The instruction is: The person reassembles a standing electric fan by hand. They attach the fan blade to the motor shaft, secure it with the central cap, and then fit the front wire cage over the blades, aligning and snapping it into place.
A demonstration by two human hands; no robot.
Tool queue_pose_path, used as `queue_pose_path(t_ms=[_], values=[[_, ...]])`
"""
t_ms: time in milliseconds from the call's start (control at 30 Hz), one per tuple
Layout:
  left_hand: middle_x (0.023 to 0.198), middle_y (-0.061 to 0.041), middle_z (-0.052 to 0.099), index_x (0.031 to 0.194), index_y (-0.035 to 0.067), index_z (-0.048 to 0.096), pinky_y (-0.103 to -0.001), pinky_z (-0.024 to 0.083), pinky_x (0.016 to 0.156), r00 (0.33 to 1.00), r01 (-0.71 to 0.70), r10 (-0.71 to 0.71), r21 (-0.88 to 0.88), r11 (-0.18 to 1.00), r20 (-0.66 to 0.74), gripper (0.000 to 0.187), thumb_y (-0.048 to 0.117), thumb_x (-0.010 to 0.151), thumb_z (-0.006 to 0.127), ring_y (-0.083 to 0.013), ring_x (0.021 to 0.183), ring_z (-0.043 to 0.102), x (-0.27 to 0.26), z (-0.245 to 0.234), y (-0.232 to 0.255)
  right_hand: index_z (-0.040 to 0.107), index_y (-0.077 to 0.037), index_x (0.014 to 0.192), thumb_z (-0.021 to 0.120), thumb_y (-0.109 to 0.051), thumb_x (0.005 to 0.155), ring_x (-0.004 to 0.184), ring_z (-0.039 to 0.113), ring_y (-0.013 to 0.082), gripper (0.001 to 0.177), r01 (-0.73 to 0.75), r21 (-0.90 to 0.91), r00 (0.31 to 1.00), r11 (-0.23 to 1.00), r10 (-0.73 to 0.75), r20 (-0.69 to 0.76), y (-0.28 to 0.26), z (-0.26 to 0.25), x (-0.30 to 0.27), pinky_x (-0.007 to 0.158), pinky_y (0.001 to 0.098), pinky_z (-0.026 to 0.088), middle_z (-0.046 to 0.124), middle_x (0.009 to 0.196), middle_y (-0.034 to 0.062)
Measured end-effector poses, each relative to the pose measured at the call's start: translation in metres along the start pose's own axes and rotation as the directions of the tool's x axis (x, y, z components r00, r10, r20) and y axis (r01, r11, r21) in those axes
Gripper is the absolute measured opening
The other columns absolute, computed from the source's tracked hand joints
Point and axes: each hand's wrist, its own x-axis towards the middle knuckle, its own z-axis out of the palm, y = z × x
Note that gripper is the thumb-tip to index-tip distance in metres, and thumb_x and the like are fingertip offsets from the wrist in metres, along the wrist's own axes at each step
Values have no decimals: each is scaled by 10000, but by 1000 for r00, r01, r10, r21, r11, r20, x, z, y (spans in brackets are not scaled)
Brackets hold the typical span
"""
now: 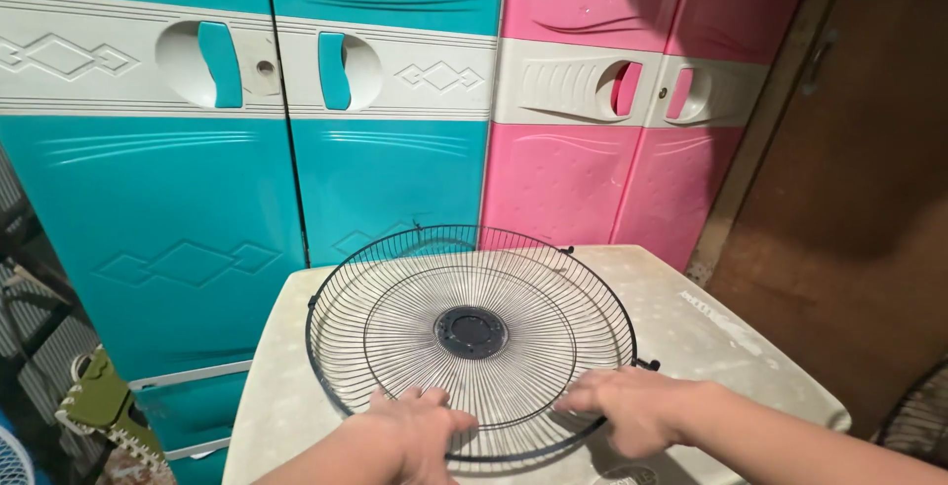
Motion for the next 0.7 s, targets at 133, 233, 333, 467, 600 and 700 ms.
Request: queue_pose_path(t_ms=[133,233,333,467,600,700], values=[[1517,-50,496,1440,404,572,-459,446,1094,997,-20,19,12,1000,68,660,258,803,668,-329,1326,547,-5,0,-9,639,-220,1340,638,-145,853,1309,550,242,494,71,-90,997,993,-73,-16,1,-1,-9,1083,392,434,615,1390,6],[1239,-27,721,1312,360,668,-396,527,983,991,-129,129,15,992,-40,492,205,856,569,-258,1156,663,-13,-7,-10,674,-271,1307,644,-224,926,1210,618,237,385,74,-100,997,992,-77,-28,9,-11,-11,1011,406,479,684,1291,-24],[1115,-47,723,1263,346,698,-439,520,965,965,-144,152,53,988,-213,376,231,941,543,-279,1092,672,-22,-29,-11,693,-286,1279,616,-220,947,1116,679,233,348,3,-68,998,998,-7,-61,24,-28,-17,960,387,527,729,1200,-9],[1078,-13,755,1166,302,705,-432,541,907,933,-129,135,41,991,-335,265,335,956,548,-255,1037,696,-24,-79,-11,714,-189,1192,602,-179,962,1040,723,198,256,50,64,975,997,-35,-218,52,-70,-26,927,369,550,768,1116,43],[1077,-50,773,1168,224,736,-380,557,891,781,-314,228,-49,948,-582,259,279,932,646,-238,999,720,-13,-124,-18,700,-125,1147,623,-190,951,968,723,131,220,26,166,944,986,30,-329,72,-109,-33,921,334,558,797,1024,50],[1043,-57,806,1144,145,760,-323,570,877,680,-500,205,-241,831,-704,255,189,902,695,-172,968,740,-3,-163,-17,716,-93,1100,611,-229,983,977,679,102,208,-69,191,929,979,133,-345,80,-140,-50,939,322,542,796,993,32]])
